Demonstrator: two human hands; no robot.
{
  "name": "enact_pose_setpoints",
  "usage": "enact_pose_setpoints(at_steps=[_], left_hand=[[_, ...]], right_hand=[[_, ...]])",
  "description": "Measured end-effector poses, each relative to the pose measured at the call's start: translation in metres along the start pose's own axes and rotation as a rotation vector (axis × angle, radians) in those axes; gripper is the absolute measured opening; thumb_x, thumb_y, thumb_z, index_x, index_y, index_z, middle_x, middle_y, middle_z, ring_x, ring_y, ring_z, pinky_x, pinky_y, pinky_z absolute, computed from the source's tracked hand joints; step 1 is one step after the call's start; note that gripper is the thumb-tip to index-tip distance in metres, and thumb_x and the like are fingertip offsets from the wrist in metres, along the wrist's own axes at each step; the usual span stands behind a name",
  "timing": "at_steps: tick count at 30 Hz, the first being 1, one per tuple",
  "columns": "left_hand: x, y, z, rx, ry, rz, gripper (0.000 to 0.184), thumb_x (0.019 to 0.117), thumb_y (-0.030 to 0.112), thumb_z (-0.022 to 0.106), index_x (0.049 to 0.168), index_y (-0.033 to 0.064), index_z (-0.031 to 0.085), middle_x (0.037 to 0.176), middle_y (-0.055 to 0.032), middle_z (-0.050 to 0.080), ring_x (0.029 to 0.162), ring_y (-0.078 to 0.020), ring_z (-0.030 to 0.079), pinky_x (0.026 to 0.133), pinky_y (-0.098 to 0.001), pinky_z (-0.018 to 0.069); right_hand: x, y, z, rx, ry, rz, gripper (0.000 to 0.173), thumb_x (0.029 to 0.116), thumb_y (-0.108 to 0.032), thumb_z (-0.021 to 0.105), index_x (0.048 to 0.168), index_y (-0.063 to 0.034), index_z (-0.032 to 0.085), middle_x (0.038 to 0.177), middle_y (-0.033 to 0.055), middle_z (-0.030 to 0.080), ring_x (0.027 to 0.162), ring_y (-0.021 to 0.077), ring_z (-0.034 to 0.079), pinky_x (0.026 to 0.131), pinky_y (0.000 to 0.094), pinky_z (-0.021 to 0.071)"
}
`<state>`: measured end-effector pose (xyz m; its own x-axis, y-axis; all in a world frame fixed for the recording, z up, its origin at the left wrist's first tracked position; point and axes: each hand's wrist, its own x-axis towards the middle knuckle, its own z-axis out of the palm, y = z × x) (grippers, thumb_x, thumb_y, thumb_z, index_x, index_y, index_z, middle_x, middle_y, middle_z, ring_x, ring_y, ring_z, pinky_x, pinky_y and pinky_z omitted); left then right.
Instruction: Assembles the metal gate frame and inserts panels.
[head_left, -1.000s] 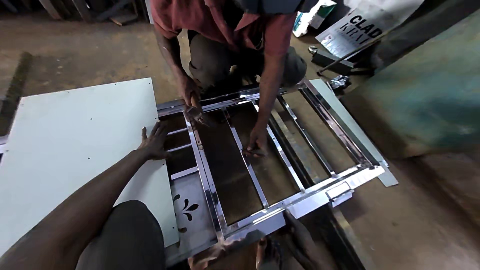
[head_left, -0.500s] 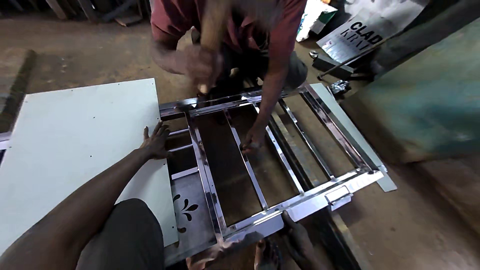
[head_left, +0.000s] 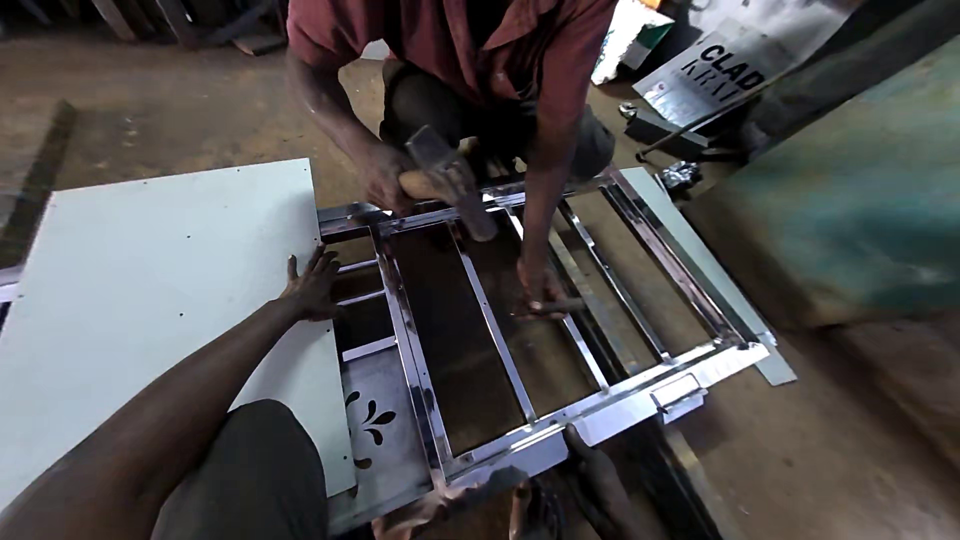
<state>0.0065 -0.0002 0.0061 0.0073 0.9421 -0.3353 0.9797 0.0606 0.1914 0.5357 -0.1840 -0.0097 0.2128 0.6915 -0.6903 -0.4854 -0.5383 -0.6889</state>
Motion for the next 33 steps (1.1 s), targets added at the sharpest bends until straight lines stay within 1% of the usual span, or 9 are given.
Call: enact_pose_setpoints(at_steps=[3,5,8,13,17,21,25,28,33], left_hand=[[-0.001,0.001,0.000,-0.004,-0.008,0.013,0.110,0.0699,0.051,0.090,0.156,0.0063,0.038,0.169,-0.0129,0.023,0.159,-0.0365,0.003,0.117,-0.0768,0.0002],[-0.002,0.002,-0.001,-0.014,-0.011,0.015,0.115,0.0695,0.052,0.091,0.158,0.0044,0.035,0.170,-0.0150,0.021,0.159,-0.0374,0.002,0.117,-0.0767,-0.0005],[-0.002,-0.003,0.002,-0.036,0.004,0.032,0.115,0.0711,0.047,0.091,0.160,0.0048,0.031,0.171,-0.0161,0.015,0.159,-0.0369,0.000,0.117,-0.0766,-0.0032],[-0.003,0.002,0.002,-0.041,0.021,0.035,0.110,0.0718,0.042,0.092,0.158,0.0050,0.035,0.171,-0.0183,0.015,0.159,-0.0395,0.002,0.116,-0.0778,-0.0019],[0.001,-0.003,0.007,-0.026,0.052,0.039,0.109,0.0683,0.040,0.095,0.155,0.0038,0.039,0.168,-0.0189,0.023,0.158,-0.0414,0.005,0.115,-0.0798,0.0013],[0.007,-0.011,0.013,-0.032,0.071,0.063,0.107,0.0653,0.040,0.096,0.152,0.0036,0.044,0.167,-0.0188,0.024,0.158,-0.0424,0.005,0.114,-0.0812,0.0020],[0.005,-0.007,0.011,-0.019,0.064,0.054,0.106,0.0661,0.038,0.095,0.152,0.0037,0.043,0.166,-0.0192,0.028,0.158,-0.0425,0.006,0.115,-0.0800,0.0006],[0.002,-0.003,0.006,-0.019,0.061,0.046,0.108,0.0659,0.035,0.096,0.154,0.0057,0.041,0.168,-0.0159,0.024,0.158,-0.0407,0.006,0.115,-0.0801,0.0018],[0.001,-0.006,0.011,-0.034,0.106,0.097,0.105,0.0685,0.030,0.095,0.154,0.0013,0.040,0.167,-0.0201,0.025,0.157,-0.0437,0.007,0.114,-0.0803,0.0024]], right_hand=[[-0.004,-0.003,0.003,-0.004,0.015,0.003,0.034,0.1058,-0.015,0.055,0.132,0.0042,0.045,0.111,0.0193,0.068,0.099,0.0246,0.072,0.085,0.0420,0.0628],[-0.001,-0.002,0.001,-0.034,0.032,-0.013,0.031,0.1059,-0.014,0.055,0.129,0.0052,0.048,0.106,0.0179,0.070,0.094,0.0230,0.073,0.082,0.0401,0.0630],[0.006,0.004,-0.005,-0.095,0.017,-0.011,0.033,0.1063,-0.019,0.055,0.127,0.0069,0.052,0.103,0.0200,0.070,0.091,0.0255,0.073,0.081,0.0427,0.0627],[0.005,0.001,-0.004,-0.054,-0.016,0.005,0.032,0.1066,-0.016,0.054,0.129,0.0066,0.051,0.107,0.0213,0.069,0.095,0.0277,0.072,0.084,0.0449,0.0617],[0.003,-0.001,-0.002,-0.009,-0.029,-0.004,0.028,0.1054,-0.012,0.055,0.126,0.0064,0.054,0.105,0.0209,0.070,0.092,0.0273,0.072,0.081,0.0446,0.0616],[0.004,-0.001,-0.008,-0.010,-0.034,0.017,0.022,0.1042,-0.008,0.054,0.121,0.0062,0.054,0.100,0.0198,0.070,0.087,0.0264,0.071,0.078,0.0436,0.0620],[0.001,-0.001,-0.012,0.028,-0.044,0.043,0.018,0.1029,-0.005,0.054,0.118,0.0052,0.054,0.096,0.0189,0.069,0.083,0.0257,0.071,0.076,0.0427,0.0619],[-0.001,-0.001,-0.011,0.013,-0.048,0.051,0.018,0.1021,-0.003,0.053,0.118,0.0043,0.054,0.095,0.0175,0.069,0.083,0.0231,0.070,0.076,0.0393,0.0615],[-0.003,-0.003,-0.013,0.009,-0.023,0.064,0.015,0.0997,-0.001,0.057,0.113,0.0042,0.055,0.090,0.0157,0.069,0.077,0.0221,0.070,0.072,0.0378,0.0617]])
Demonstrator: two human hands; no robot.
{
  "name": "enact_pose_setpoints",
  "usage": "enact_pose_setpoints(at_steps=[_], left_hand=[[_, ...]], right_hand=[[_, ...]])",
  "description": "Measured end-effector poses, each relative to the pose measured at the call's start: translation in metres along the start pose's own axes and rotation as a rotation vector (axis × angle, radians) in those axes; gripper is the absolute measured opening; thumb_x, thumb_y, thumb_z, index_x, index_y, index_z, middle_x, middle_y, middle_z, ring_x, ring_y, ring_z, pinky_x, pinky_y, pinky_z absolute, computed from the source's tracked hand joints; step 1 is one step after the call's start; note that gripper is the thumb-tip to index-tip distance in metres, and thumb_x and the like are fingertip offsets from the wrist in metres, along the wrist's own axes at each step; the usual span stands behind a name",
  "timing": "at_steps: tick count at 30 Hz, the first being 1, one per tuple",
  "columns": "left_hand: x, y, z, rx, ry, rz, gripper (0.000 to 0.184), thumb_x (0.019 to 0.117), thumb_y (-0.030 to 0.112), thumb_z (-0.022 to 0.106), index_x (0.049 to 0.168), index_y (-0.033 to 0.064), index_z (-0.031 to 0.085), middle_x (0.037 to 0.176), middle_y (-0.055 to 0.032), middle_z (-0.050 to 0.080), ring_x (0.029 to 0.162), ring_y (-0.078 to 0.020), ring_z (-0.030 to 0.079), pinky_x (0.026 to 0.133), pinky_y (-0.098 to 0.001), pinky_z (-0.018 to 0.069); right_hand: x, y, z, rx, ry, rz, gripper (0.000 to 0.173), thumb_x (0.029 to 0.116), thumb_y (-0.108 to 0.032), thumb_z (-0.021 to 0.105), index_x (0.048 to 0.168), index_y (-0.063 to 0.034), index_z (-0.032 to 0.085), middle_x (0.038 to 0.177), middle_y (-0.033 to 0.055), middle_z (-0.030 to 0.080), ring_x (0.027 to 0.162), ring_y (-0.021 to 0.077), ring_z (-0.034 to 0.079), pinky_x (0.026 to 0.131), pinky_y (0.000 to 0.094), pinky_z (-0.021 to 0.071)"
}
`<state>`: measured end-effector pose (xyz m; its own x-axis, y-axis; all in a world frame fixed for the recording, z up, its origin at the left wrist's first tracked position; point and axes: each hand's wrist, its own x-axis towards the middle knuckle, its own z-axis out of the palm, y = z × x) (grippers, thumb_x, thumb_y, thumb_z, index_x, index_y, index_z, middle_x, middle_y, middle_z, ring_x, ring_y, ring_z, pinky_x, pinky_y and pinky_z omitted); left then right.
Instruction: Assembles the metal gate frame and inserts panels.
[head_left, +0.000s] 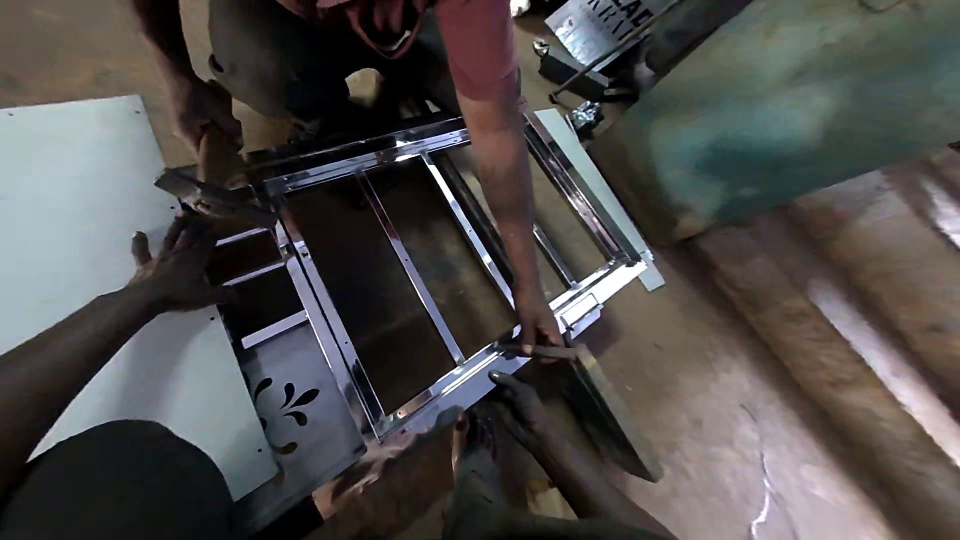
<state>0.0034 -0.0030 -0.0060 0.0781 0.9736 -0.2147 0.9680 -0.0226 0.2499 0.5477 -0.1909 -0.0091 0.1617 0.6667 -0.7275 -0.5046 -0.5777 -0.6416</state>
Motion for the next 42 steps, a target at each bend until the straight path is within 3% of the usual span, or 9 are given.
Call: enact_pose_setpoints(at_steps=[4,12,17,35,39,42], left_hand=[[0.000,0.004,-0.004,0.001,-0.009,-0.020,0.107,0.0669,0.030,0.096,0.155,0.0050,0.040,0.165,-0.0209,0.029,0.157,-0.0445,0.010,0.113,-0.0814,0.0034],[0.003,0.005,-0.005,0.038,-0.046,-0.051,0.103,0.0655,0.034,0.097,0.150,0.0031,0.046,0.165,-0.0194,0.030,0.157,-0.0435,0.010,0.113,-0.0818,0.0045],[0.006,-0.002,-0.003,0.025,-0.030,-0.033,0.103,0.0632,0.032,0.098,0.148,0.0018,0.048,0.165,-0.0210,0.029,0.156,-0.0461,0.010,0.112,-0.0835,0.0055],[0.007,-0.011,0.008,-0.006,0.019,-0.003,0.109,0.0627,0.036,0.098,0.151,0.0026,0.045,0.167,-0.0182,0.027,0.158,-0.0421,0.008,0.113,-0.0820,0.0031],[0.007,-0.008,0.003,0.003,-0.018,-0.027,0.110,0.0645,0.037,0.097,0.154,0.0044,0.041,0.168,-0.0174,0.024,0.158,-0.0416,0.007,0.114,-0.0817,0.0047],[0.007,-0.010,0.006,0.011,-0.012,-0.022,0.113,0.0642,0.039,0.097,0.156,0.0065,0.039,0.168,-0.0162,0.024,0.158,-0.0422,0.007,0.114,-0.0817,0.0038]], right_hand=[[-0.005,0.000,-0.002,-0.053,0.001,0.011,0.017,0.0990,-0.002,0.060,0.115,0.0030,0.055,0.091,0.0145,0.069,0.079,0.0210,0.070,0.073,0.0369,0.0612],[-0.004,0.008,-0.011,-0.028,-0.045,-0.017,0.025,0.0919,0.003,0.068,0.115,0.0046,0.058,0.095,0.0158,0.070,0.083,0.0217,0.070,0.077,0.0381,0.0611],[-0.001,0.010,-0.014,-0.048,-0.062,-0.026,0.035,0.0924,0.003,0.066,0.126,0.0050,0.054,0.103,0.0181,0.069,0.089,0.0248,0.071,0.082,0.0415,0.0615],[-0.016,0.006,-0.003,-0.088,-0.003,-0.069,0.024,0.0955,0.002,0.065,0.118,0.0044,0.058,0.098,0.0149,0.070,0.085,0.0207,0.071,0.079,0.0364,0.0615],[-0.014,0.013,-0.005,-0.021,-0.034,-0.100,0.030,0.0953,0.003,0.064,0.124,0.0058,0.057,0.106,0.0182,0.070,0.092,0.0242,0.071,0.085,0.0404,0.0614],[-0.011,0.018,-0.007,-0.047,-0.044,-0.133,0.028,0.0953,0.000,0.066,0.122,0.0057,0.058,0.103,0.0174,0.071,0.090,0.0235,0.071,0.084,0.0402,0.0615]])
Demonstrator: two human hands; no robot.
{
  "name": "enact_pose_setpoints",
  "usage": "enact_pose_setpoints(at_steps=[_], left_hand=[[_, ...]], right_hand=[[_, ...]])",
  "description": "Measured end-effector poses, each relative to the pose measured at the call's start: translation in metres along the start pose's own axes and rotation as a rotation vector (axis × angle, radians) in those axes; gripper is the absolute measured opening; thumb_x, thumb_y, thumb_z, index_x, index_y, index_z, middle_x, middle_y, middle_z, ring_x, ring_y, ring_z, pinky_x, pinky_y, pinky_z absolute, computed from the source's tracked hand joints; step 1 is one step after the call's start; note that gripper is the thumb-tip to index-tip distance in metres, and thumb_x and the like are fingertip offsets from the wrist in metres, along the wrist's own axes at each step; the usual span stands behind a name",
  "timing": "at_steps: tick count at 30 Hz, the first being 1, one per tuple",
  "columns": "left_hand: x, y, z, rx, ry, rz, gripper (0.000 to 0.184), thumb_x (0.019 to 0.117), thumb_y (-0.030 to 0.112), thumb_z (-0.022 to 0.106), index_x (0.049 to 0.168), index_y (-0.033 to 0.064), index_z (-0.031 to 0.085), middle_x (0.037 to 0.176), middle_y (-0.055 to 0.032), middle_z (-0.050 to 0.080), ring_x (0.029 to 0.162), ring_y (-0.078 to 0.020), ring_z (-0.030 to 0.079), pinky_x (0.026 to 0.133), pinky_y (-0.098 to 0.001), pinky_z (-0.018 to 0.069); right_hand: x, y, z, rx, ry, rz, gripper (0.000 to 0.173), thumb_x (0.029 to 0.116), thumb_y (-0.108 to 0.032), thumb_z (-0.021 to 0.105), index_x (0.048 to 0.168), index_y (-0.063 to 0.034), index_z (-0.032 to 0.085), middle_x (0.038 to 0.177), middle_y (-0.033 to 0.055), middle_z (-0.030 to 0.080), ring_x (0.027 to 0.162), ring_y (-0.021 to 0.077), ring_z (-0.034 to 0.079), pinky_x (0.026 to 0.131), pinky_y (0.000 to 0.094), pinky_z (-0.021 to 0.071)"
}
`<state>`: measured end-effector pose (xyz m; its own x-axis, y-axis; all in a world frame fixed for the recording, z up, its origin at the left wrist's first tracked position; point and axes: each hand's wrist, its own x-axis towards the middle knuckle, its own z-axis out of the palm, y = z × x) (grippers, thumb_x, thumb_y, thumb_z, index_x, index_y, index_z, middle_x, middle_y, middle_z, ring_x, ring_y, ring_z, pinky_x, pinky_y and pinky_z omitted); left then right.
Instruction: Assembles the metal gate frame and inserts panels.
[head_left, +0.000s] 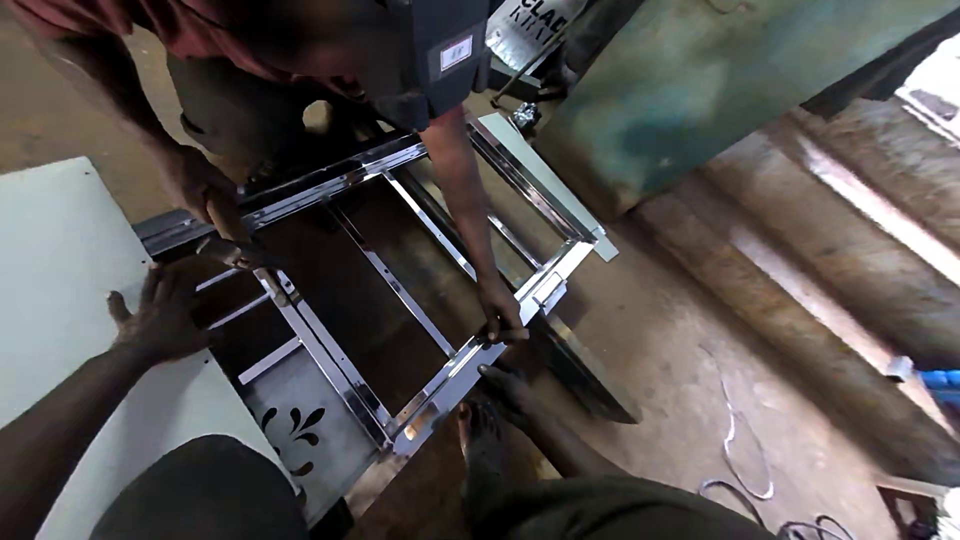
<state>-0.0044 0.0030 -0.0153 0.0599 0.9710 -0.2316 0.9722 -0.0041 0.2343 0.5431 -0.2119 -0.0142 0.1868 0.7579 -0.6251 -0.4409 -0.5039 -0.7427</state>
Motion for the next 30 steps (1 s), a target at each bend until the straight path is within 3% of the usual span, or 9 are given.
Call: enact_pose_setpoints(at_steps=[7,14,30], left_hand=[[-0.0017,0.0013,-0.0032,-0.006,-0.017,0.010,0.111,0.0678,0.039,0.094,0.156,0.0039,0.037,0.168,-0.0194,0.022,0.158,-0.0418,0.005,0.114,-0.0811,0.0000],[-0.0025,0.0026,-0.0051,-0.009,-0.020,0.005,0.098,0.0680,0.038,0.094,0.147,0.0022,0.049,0.165,-0.0179,0.030,0.157,-0.0423,0.009,0.114,-0.0802,0.0033],[0.0005,0.0031,-0.0057,0.009,-0.048,-0.019,0.102,0.0680,0.039,0.095,0.150,0.0023,0.046,0.168,-0.0158,0.025,0.158,-0.0401,0.006,0.115,-0.0793,0.0034]], right_hand=[[-0.0032,0.0024,0.0060,-0.007,0.064,-0.021,0.029,0.0966,-0.001,0.065,0.124,0.0065,0.057,0.101,0.0165,0.070,0.086,0.0227,0.071,0.081,0.0391,0.0617],[-0.0007,0.0028,0.0068,0.004,0.085,-0.003,0.031,0.0973,0.000,0.064,0.126,0.0063,0.054,0.101,0.0173,0.069,0.085,0.0237,0.071,0.080,0.0393,0.0619],[-0.0012,0.0037,0.0061,-0.058,0.090,-0.015,0.027,0.0983,-0.003,0.063,0.122,0.0078,0.057,0.099,0.0174,0.070,0.086,0.0235,0.072,0.081,0.0395,0.0622]])
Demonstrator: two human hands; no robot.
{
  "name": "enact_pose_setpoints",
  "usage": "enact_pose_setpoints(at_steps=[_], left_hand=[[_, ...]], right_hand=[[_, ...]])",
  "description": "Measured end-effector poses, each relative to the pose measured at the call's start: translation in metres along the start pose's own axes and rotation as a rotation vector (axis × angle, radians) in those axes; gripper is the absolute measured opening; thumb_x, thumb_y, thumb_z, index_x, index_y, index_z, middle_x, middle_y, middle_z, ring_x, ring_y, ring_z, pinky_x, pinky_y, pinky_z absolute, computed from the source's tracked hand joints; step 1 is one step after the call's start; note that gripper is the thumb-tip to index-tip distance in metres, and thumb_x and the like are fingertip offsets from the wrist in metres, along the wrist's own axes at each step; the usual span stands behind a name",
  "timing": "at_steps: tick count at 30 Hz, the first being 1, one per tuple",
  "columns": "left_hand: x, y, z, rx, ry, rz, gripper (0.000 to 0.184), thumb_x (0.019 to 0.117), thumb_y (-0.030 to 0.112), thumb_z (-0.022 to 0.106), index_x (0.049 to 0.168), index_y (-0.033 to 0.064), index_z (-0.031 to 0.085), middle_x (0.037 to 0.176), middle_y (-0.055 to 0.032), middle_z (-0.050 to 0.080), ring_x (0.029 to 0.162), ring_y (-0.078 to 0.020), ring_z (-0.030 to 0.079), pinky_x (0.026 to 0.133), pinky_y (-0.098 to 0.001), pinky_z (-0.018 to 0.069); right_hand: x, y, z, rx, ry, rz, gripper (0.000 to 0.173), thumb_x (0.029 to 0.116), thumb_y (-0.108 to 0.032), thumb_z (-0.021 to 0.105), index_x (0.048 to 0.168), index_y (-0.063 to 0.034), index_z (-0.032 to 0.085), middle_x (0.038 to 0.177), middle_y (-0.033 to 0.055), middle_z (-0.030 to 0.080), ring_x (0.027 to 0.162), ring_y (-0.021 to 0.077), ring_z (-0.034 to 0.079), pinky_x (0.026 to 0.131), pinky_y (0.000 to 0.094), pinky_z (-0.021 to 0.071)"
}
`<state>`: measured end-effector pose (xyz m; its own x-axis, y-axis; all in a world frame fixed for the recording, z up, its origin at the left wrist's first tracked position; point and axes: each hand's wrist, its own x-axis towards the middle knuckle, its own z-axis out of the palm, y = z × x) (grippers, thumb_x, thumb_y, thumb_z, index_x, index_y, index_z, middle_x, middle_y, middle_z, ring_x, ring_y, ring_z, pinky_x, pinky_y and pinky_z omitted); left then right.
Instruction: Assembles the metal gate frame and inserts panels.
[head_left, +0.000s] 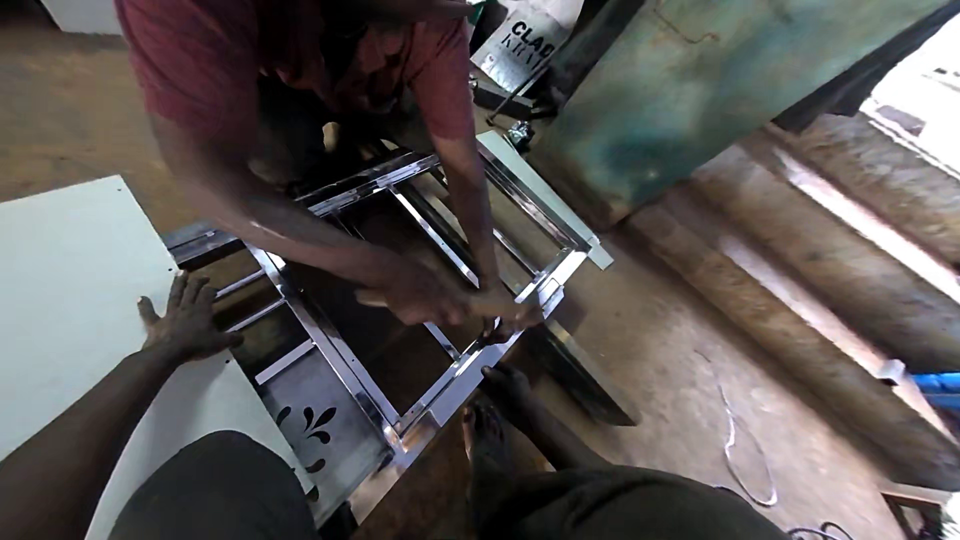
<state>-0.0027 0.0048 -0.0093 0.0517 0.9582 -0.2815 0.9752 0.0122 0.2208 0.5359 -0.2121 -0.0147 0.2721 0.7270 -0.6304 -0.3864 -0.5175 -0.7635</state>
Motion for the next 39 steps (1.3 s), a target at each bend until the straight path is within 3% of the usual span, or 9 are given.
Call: enact_pose_setpoints(at_steps=[9,12,15,16,19,26,31,37,39], left_hand=[[-0.004,0.001,0.000,0.006,0.006,0.004,0.098,0.0702,0.041,0.092,0.149,0.0016,0.048,0.167,-0.0173,0.027,0.158,-0.0418,0.008,0.115,-0.0800,0.0034],[-0.003,-0.003,0.002,0.006,0.010,0.013,0.098,0.0700,0.039,0.093,0.149,0.0031,0.048,0.166,-0.0179,0.027,0.157,-0.0427,0.007,0.113,-0.0815,0.0047],[-0.003,-0.001,0.001,-0.001,0.007,0.005,0.105,0.0714,0.039,0.092,0.156,0.0073,0.039,0.168,-0.0170,0.023,0.158,-0.0422,0.004,0.113,-0.0814,0.0029],[-0.005,0.003,-0.001,-0.003,0.003,-0.004,0.108,0.0718,0.040,0.092,0.159,0.0102,0.035,0.169,-0.0169,0.021,0.158,-0.0423,0.004,0.113,-0.0814,0.0026],[-0.009,0.004,-0.004,0.000,0.000,-0.007,0.109,0.0731,0.043,0.091,0.160,0.0103,0.033,0.170,-0.0176,0.018,0.158,-0.0424,0.003,0.113,-0.0815,0.0007],[-0.009,0.004,-0.004,-0.008,-0.041,0.001,0.105,0.0771,0.046,0.086,0.161,0.0111,0.033,0.171,-0.0189,0.015,0.158,-0.0413,-0.004,0.114,-0.0801,-0.0054],[-0.009,0.006,-0.007,0.026,-0.044,0.016,0.099,0.0773,0.054,0.083,0.157,0.0130,0.041,0.169,-0.0158,0.023,0.158,-0.0412,-0.002,0.113,-0.0813,-0.0026],[-0.011,0.010,-0.008,-0.023,-0.009,0.008,0.110,0.0764,0.056,0.084,0.161,0.0117,0.030,0.171,-0.0175,0.016,0.159,-0.0404,-0.003,0.113,-0.0814,-0.0033],[-0.012,0.012,-0.010,-0.023,-0.029,-0.003,0.105,0.0775,0.056,0.083,0.160,0.0118,0.034,0.171,-0.0164,0.016,0.159,-0.0399,-0.004,0.114,-0.0805,-0.0038]], right_hand=[[-0.002,-0.001,0.002,0.070,-0.005,0.013,0.031,0.0963,0.001,0.064,0.125,0.0074,0.055,0.102,0.0181,0.070,0.088,0.0244,0.072,0.081,0.0398,0.0626],[-0.002,0.002,0.002,0.129,0.000,-0.016,0.025,0.0963,0.003,0.063,0.120,0.0078,0.057,0.097,0.0172,0.070,0.084,0.0244,0.072,0.079,0.0409,0.0627],[0.002,0.003,-0.006,0.014,-0.117,-0.097,0.022,0.0989,-0.008,0.061,0.117,0.0039,0.058,0.098,0.0116,0.070,0.088,0.0199,0.069,0.082,0.0394,0.0598],[0.006,0.003,-0.011,-0.076,-0.101,-0.080,0.030,0.0938,-0.011,0.067,0.118,0.0048,0.059,0.098,0.0128,0.070,0.087,0.0205,0.069,0.079,0.0397,0.0603],[0.004,0.003,-0.006,-0.176,-0.011,-0.025,0.022,0.0987,-0.010,0.064,0.116,0.0031,0.058,0.088,0.0097,0.067,0.073,0.0157,0.066,0.068,0.0329,0.0588],[0.001,0.002,-0.002,-0.069,-0.007,-0.013,0.018,0.1005,-0.004,0.059,0.116,0.0037,0.055,0.090,0.0116,0.068,0.077,0.0171,0.069,0.072,0.0344,0.0611],[-0.001,0.000,0.002,0.000,0.003,-0.008,0.012,0.1002,-0.001,0.058,0.111,0.0028,0.054,0.086,0.0110,0.067,0.074,0.0169,0.069,0.070,0.0333,0.0612],[0.001,0.001,-0.001,-0.009,0.007,-0.013,0.021,0.0998,-0.002,0.060,0.119,0.0052,0.054,0.096,0.0144,0.069,0.083,0.0190,0.070,0.077,0.0347,0.0615],[-0.001,0.000,0.001,-0.002,0.006,-0.011,0.019,0.1005,-0.001,0.058,0.118,0.0052,0.054,0.096,0.0143,0.069,0.082,0.0187,0.070,0.077,0.0342,0.0619]])
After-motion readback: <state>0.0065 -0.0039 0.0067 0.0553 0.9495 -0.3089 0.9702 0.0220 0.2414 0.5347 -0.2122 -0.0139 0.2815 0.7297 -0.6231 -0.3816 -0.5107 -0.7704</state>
